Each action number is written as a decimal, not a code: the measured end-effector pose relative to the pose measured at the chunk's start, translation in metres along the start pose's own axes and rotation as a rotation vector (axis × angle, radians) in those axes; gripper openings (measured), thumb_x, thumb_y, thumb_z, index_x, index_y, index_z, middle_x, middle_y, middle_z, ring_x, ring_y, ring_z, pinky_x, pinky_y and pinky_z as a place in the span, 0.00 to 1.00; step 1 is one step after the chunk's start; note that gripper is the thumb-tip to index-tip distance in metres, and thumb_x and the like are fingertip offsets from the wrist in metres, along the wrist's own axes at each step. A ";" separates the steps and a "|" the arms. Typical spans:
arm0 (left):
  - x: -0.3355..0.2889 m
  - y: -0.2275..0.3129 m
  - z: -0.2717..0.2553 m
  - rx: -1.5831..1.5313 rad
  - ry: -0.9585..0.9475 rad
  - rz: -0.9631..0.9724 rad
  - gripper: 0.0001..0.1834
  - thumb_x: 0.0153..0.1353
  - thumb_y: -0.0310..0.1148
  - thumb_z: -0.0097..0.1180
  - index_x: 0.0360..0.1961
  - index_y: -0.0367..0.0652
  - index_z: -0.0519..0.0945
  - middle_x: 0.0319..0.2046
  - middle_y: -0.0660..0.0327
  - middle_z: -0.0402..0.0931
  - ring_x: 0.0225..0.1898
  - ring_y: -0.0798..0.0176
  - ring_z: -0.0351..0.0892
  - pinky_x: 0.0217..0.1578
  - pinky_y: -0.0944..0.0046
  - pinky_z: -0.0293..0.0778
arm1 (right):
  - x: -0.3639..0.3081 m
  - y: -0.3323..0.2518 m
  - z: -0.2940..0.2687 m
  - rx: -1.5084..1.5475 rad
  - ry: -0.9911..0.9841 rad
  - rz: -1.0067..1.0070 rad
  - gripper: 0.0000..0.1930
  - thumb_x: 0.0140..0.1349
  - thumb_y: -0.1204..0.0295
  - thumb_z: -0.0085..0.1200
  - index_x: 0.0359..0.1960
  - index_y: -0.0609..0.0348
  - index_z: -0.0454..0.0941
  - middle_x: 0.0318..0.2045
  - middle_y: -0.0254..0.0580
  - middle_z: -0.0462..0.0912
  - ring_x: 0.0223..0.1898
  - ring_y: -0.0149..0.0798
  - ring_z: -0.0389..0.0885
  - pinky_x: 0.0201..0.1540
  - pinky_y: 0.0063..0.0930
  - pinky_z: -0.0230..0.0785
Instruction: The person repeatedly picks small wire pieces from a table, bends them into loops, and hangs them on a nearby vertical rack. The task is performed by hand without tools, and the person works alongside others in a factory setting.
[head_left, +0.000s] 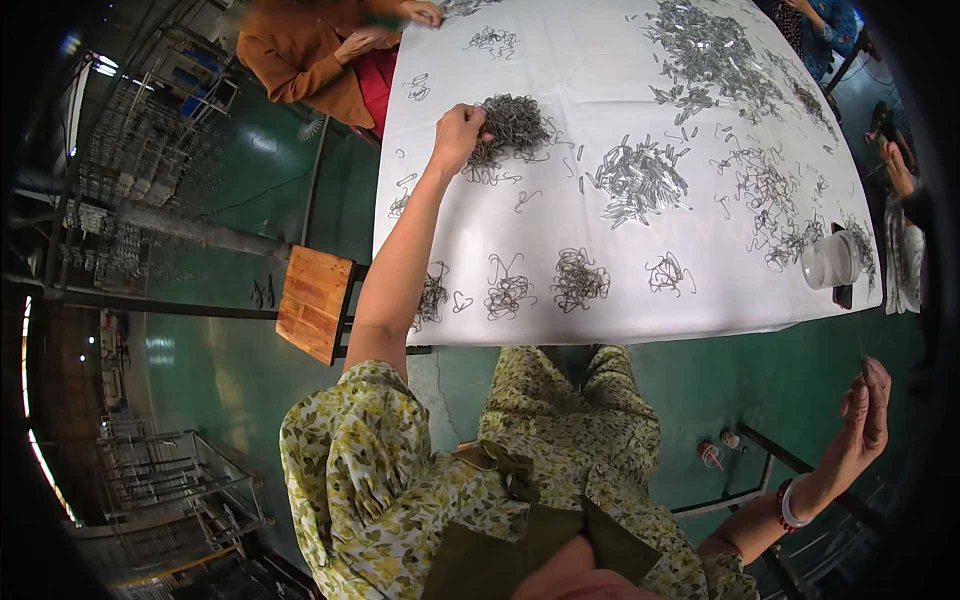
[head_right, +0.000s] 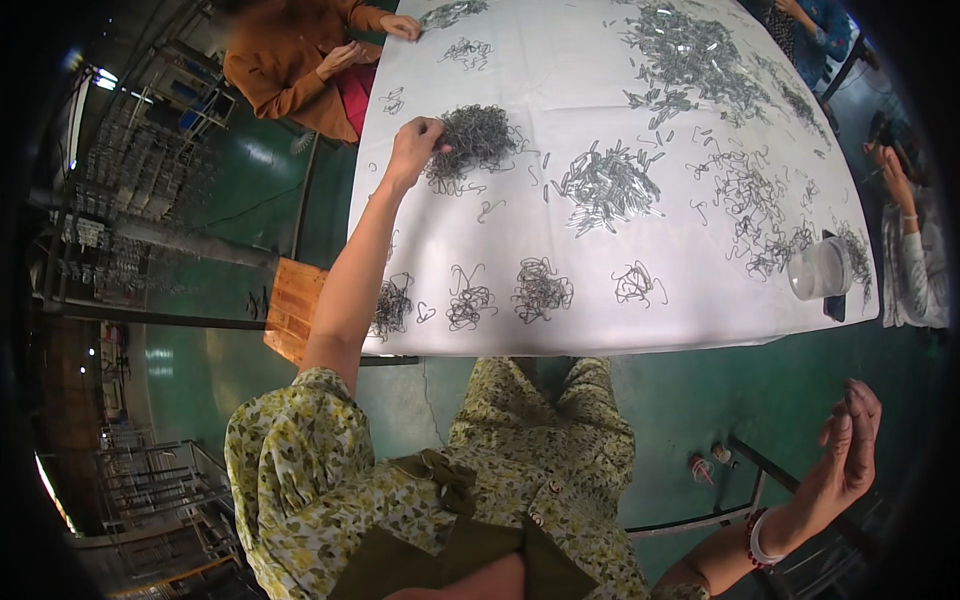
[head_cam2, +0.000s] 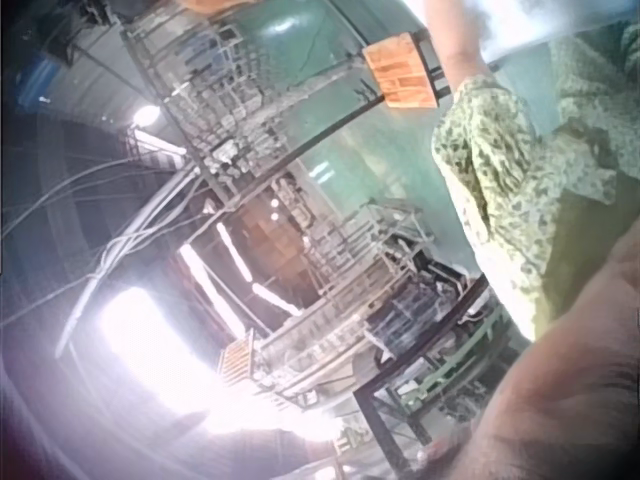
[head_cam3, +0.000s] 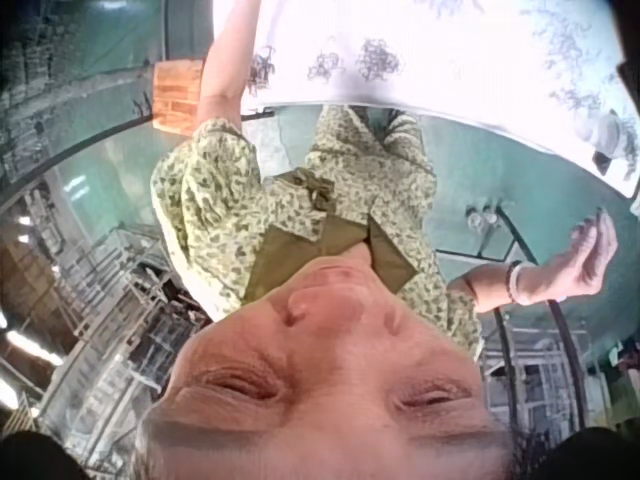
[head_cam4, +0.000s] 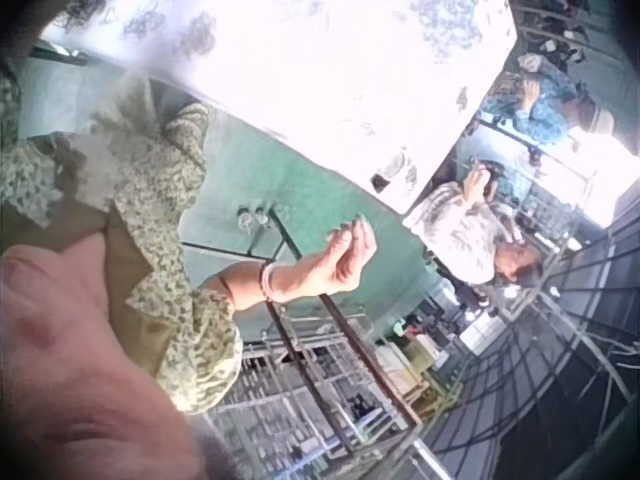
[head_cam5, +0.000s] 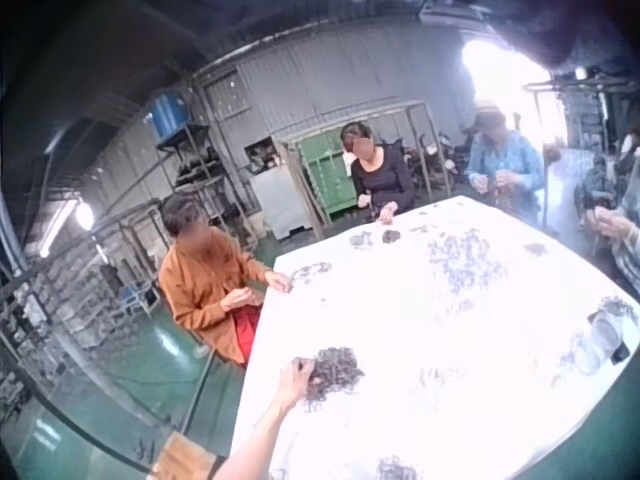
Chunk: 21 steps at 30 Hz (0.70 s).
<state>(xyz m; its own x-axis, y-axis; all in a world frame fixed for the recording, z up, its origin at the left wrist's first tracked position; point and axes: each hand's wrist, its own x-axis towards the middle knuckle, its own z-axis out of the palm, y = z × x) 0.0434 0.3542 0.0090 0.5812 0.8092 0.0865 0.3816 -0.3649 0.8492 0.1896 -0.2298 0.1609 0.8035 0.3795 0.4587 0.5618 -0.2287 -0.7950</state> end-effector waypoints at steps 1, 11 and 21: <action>0.000 -0.008 0.000 -0.059 0.013 0.029 0.13 0.62 0.32 0.49 0.31 0.29 0.76 0.20 0.55 0.78 0.20 0.64 0.81 0.27 0.63 0.75 | 0.002 0.001 -0.001 0.024 0.020 -0.022 0.11 0.66 0.75 0.49 0.46 0.66 0.79 0.46 0.43 0.77 0.32 0.25 0.69 0.27 0.17 0.57; -0.031 -0.015 -0.006 0.062 -0.160 -0.033 0.07 0.58 0.24 0.54 0.30 0.30 0.80 0.21 0.56 0.79 0.18 0.68 0.77 0.22 0.67 0.75 | -0.010 0.017 -0.004 0.014 -0.056 0.040 0.10 0.66 0.75 0.50 0.43 0.67 0.80 0.42 0.41 0.78 0.31 0.24 0.68 0.27 0.17 0.56; -0.057 -0.018 -0.008 -0.143 -0.351 -0.169 0.18 0.59 0.21 0.55 0.50 0.27 0.69 0.25 0.58 0.75 0.24 0.66 0.77 0.29 0.69 0.77 | -0.024 0.012 -0.006 0.038 -0.034 0.028 0.10 0.65 0.74 0.51 0.42 0.66 0.80 0.41 0.40 0.78 0.31 0.24 0.68 0.28 0.18 0.57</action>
<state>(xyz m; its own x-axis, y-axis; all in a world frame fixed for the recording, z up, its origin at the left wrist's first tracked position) -0.0020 0.3186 -0.0074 0.7381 0.6368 -0.2228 0.4038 -0.1525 0.9021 0.1783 -0.2467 0.1432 0.8112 0.4038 0.4229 0.5308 -0.2053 -0.8222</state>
